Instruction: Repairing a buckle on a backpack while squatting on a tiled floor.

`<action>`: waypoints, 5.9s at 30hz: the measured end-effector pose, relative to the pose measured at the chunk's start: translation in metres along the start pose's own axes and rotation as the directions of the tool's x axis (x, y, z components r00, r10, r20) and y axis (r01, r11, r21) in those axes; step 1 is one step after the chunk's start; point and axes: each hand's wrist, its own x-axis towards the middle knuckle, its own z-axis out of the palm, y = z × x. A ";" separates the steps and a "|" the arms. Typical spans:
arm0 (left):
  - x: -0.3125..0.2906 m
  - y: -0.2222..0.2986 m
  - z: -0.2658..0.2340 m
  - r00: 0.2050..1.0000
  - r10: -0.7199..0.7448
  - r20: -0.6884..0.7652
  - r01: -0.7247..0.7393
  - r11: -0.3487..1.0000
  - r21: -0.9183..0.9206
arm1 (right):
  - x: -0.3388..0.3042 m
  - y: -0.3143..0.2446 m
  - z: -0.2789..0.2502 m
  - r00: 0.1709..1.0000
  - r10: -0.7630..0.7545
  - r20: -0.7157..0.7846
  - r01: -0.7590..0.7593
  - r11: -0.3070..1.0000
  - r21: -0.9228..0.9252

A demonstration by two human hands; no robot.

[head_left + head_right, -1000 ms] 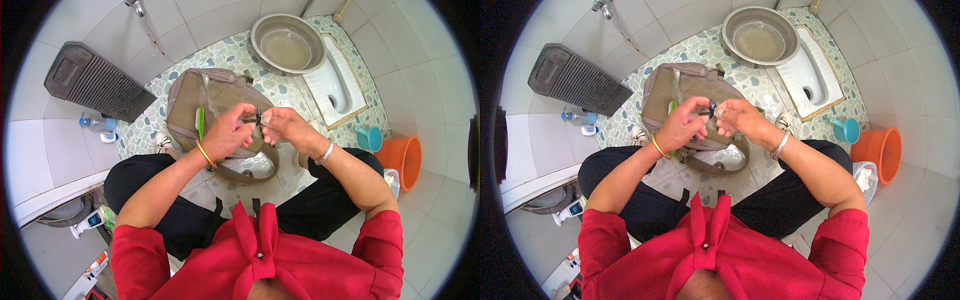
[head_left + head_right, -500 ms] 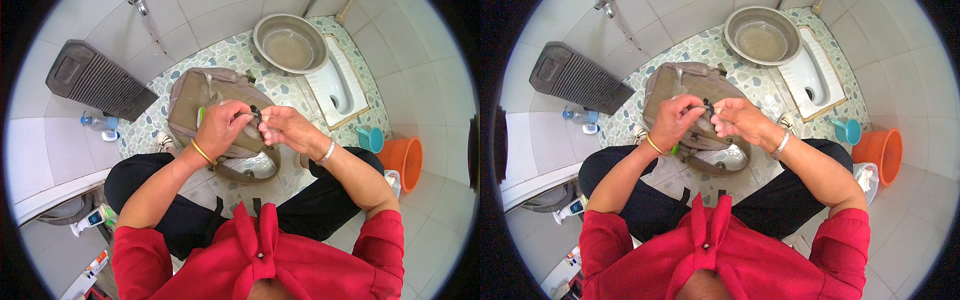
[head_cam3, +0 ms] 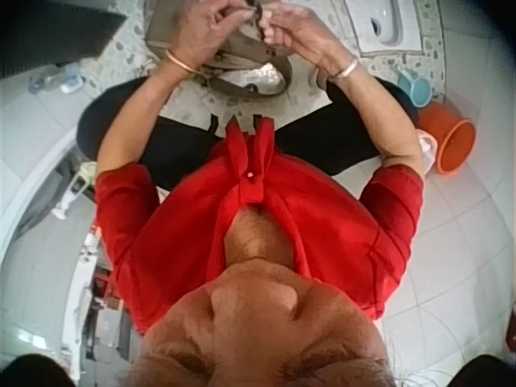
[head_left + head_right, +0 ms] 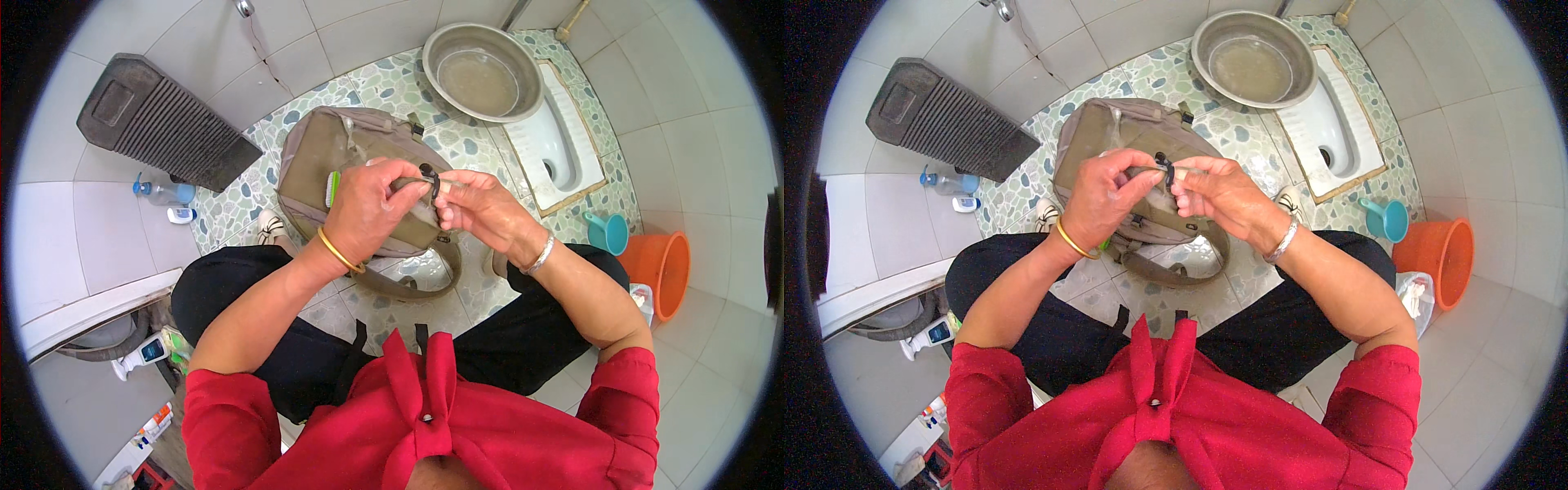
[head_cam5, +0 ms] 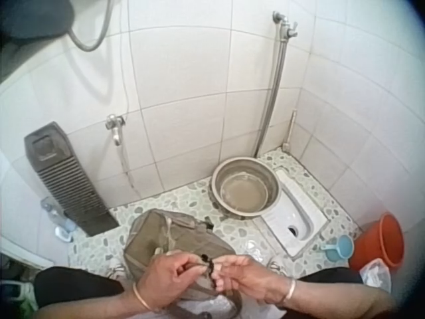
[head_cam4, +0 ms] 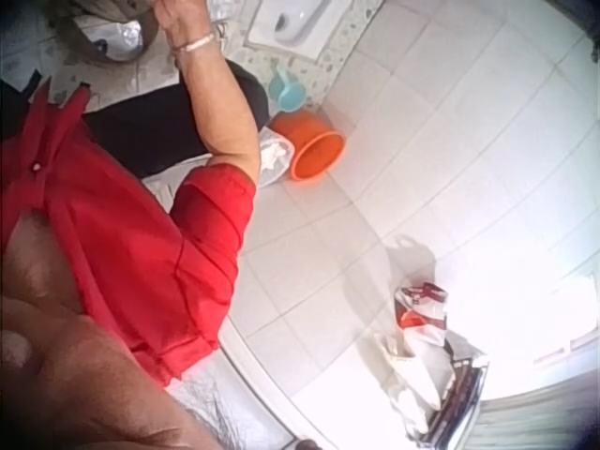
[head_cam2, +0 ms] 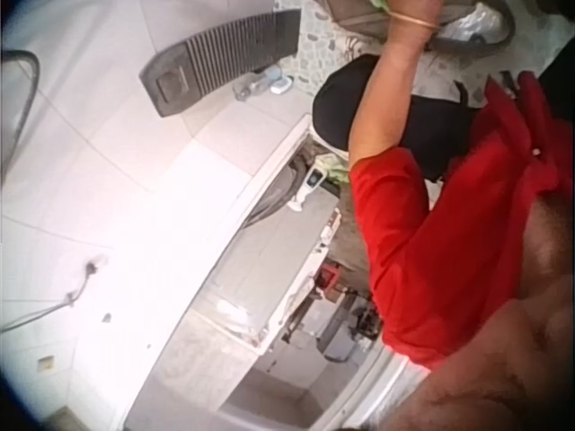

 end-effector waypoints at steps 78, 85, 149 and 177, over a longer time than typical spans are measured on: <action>0.007 0.003 -0.014 0.847 0.530 0.041 -0.510 0.788 0.343 | 0.002 -0.018 0.030 0.942 -0.318 0.103 0.327 0.811 -0.485; 0.005 0.006 -0.008 0.990 0.132 -0.053 -0.130 0.991 0.041 | 0.007 -0.015 0.031 0.920 -0.390 0.041 0.354 0.779 -0.517; 0.004 0.005 -0.007 0.938 0.330 -0.103 -0.306 0.932 0.197 | 0.023 -0.023 0.037 0.950 -0.309 -0.043 0.258 0.856 -0.447; 0.013 0.009 -0.024 0.977 0.207 -0.056 -0.206 0.978 0.022 | 0.023 -0.022 0.034 0.890 -0.455 -0.003 0.412 0.807 -0.423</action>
